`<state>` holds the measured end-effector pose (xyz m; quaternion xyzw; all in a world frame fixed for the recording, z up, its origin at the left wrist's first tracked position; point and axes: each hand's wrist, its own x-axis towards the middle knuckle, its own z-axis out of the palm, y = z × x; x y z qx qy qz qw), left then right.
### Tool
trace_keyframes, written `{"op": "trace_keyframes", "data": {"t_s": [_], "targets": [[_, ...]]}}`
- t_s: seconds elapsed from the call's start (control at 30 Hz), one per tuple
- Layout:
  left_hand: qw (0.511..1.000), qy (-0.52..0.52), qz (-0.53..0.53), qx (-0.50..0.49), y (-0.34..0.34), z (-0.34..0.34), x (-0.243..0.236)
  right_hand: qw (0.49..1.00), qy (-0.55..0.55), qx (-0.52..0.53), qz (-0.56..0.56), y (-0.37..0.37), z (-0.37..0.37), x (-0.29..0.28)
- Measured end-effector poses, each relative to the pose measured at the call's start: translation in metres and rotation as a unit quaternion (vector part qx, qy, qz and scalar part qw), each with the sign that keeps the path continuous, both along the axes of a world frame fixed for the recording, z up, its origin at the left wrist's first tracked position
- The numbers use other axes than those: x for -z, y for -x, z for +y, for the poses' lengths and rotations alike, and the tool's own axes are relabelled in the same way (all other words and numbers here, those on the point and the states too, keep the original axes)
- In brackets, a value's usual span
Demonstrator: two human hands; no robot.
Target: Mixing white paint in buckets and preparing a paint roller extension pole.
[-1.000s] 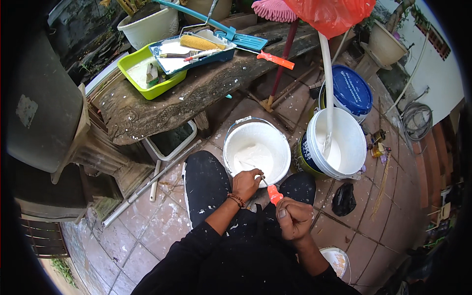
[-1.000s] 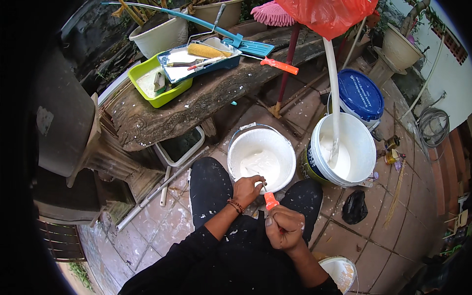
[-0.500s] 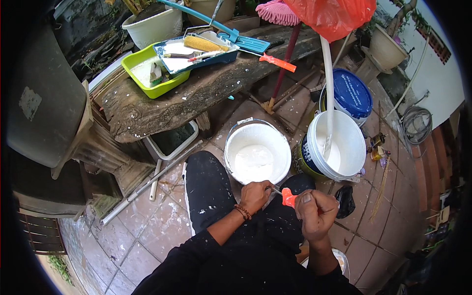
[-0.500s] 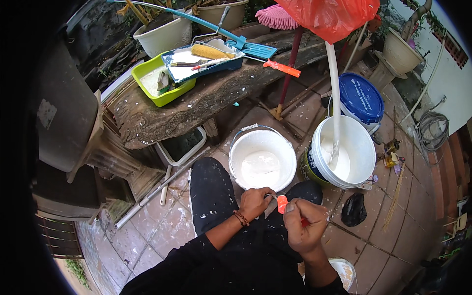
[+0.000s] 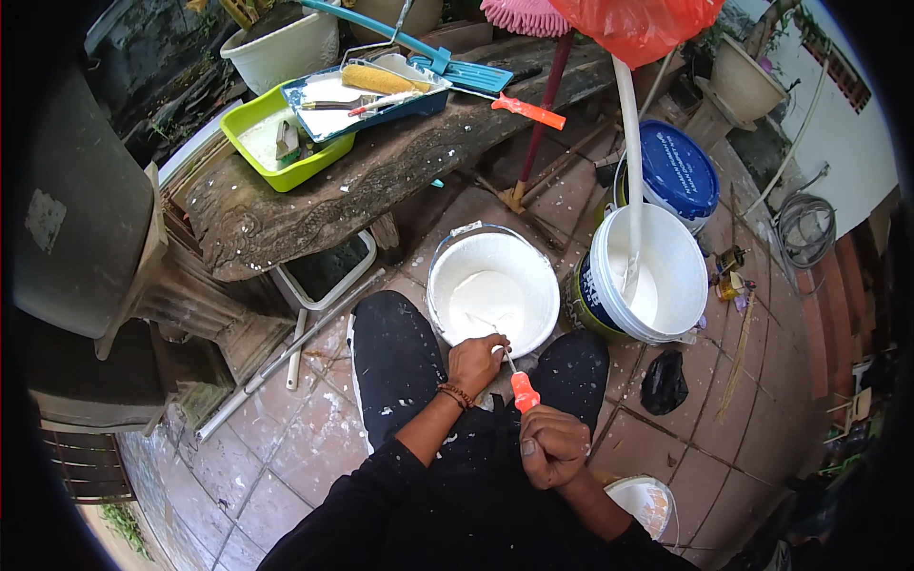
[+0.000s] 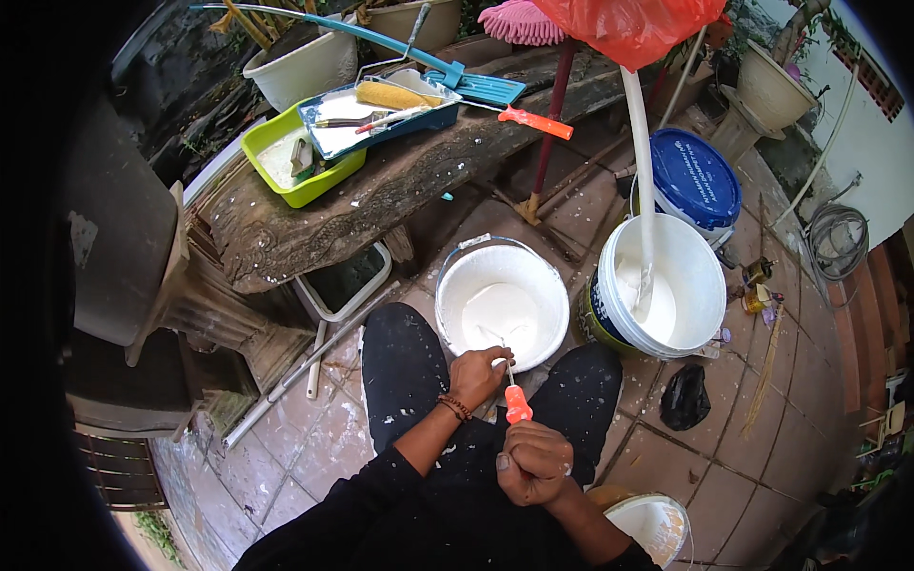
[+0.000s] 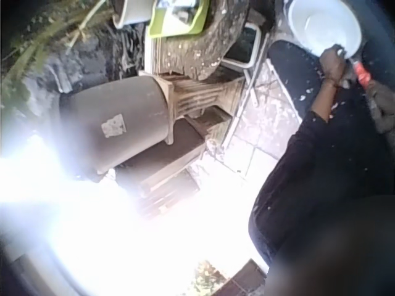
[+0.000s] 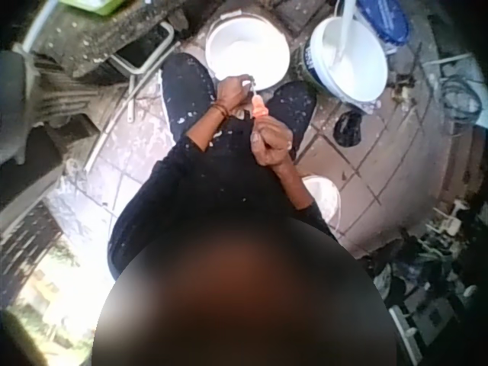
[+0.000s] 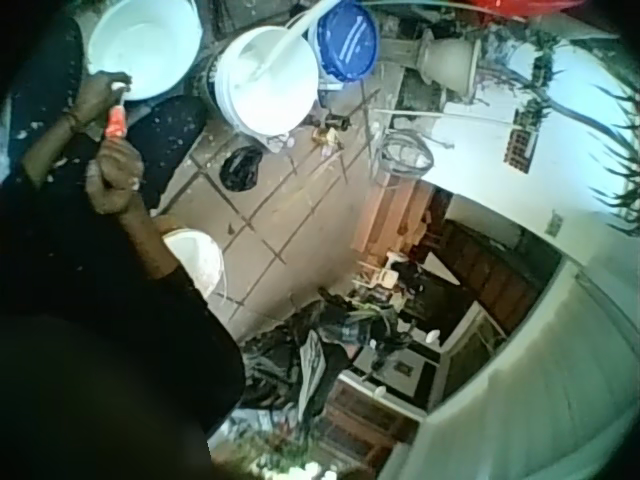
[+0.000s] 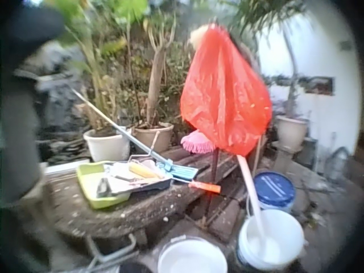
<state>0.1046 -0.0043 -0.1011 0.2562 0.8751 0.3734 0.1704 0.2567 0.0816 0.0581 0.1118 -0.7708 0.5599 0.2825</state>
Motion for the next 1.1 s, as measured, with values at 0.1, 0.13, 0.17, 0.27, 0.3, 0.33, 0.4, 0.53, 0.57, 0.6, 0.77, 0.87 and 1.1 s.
{"op": "trace_keyframes", "data": {"t_s": [0.1, 0.13, 0.17, 0.27, 0.3, 0.33, 0.4, 0.53, 0.57, 0.6, 0.77, 0.87, 1.1], "targets": [[1.000, -0.009, -0.004, -0.015, 0.011, 0.003, 0.008, 1.000, -0.011, -0.028, 0.005, 0.001, 0.001, 0.015], [1.000, -0.015, 0.003, -0.017, 0.012, 0.004, 0.010, 0.999, -0.002, -0.041, 0.006, 0.000, 0.002, 0.018], [1.000, -0.024, 0.008, -0.017, 0.013, 0.005, 0.011, 0.998, 0.010, -0.054, 0.010, 0.000, 0.005, 0.021], [0.999, -0.034, 0.016, -0.018, 0.012, 0.008, 0.012, 0.998, 0.037, -0.044, 0.006, -0.005, 0.011, 0.022], [0.999, -0.037, 0.018, -0.019, 0.010, 0.011, 0.012, 0.998, 0.037, -0.041, 0.006, -0.007, 0.012, 0.021], [0.999, -0.037, 0.018, -0.017, 0.007, 0.013, 0.012, 0.999, 0.032, -0.015, 0.004, -0.009, 0.013, 0.019], [0.999, -0.029, 0.017, 0.004, 0.005, 0.017, 0.009, 0.999, 0.026, 0.030, 0.009, -0.011, 0.013, 0.013], [0.999, -0.018, 0.007, 0.036, -0.004, 0.021, 0.003, 0.993, 0.028, 0.116, -0.002, -0.013, 0.003, -0.004], [0.999, -0.019, 0.021, 0.041, -0.008, 0.022, 0.001, 0.993, 0.029, 0.114, -0.006, -0.013, 0.002, -0.009], [0.999, -0.023, 0.030, 0.034, -0.011, 0.020, 0.000, 0.991, 0.037, 0.131, -0.018, -0.014, 0.001, -0.014], [0.997, -0.013, 0.027, 0.068, -0.023, 0.010, -0.005, 0.981, 0.103, 0.164, -0.025, -0.015, 0.003, -0.034], [0.996, -0.021, 0.040, 0.071, -0.024, 0.005, -0.011, 0.973, 0.159, 0.164, -0.024, -0.016, 0.004, -0.040], [0.997, 0.023, 0.024, 0.075, -0.012, -0.001, -0.029, 0.946, 0.267, 0.183, 0.029, -0.015, 0.018, -0.032]]}}
